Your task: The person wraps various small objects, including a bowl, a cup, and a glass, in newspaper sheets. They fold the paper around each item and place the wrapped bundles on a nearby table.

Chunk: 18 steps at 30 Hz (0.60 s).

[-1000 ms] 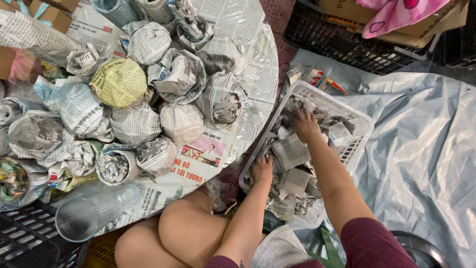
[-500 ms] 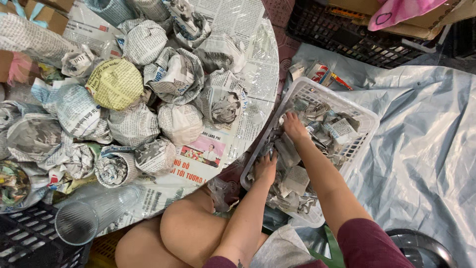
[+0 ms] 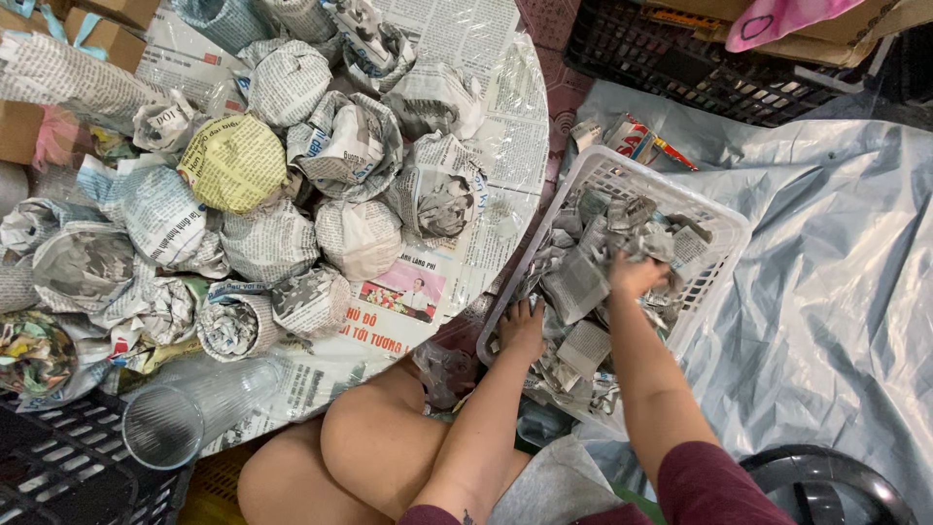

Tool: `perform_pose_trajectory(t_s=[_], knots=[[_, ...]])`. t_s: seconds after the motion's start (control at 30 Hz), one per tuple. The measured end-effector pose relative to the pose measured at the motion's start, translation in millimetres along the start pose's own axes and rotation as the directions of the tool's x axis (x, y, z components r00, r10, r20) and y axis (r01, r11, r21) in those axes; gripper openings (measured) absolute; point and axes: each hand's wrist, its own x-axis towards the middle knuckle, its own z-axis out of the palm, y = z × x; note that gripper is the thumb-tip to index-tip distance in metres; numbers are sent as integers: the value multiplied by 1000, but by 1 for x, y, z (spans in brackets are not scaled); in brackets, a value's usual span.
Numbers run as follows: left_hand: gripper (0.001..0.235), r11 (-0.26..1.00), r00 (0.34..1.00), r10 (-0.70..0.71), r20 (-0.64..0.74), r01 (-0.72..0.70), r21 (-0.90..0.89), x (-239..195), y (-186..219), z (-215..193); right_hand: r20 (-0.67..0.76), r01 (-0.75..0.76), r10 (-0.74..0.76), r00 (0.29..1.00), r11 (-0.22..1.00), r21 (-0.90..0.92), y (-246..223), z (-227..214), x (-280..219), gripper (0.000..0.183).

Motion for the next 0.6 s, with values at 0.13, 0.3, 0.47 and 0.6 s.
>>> perform_pose_trajectory(t_s=[0.13,0.3,0.47,0.6], knots=[[99,1000,1000,0,-13,-1,-20,1,1,2,-166,154,-161,973,986,-57,5,-15,15,61],[101,999,1000,12,5,-12,-36,-4,6,1,248,878,-853,458,390,-279,-31,4,22,65],[97,996,999,36,-38,-39,-75,-19,5,3,553,838,-678,483,542,-67,-84,53,12,62],[101,994,1000,28,-3,-28,-104,-24,5,-7,692,703,-415,590,687,-187,-86,62,1,46]])
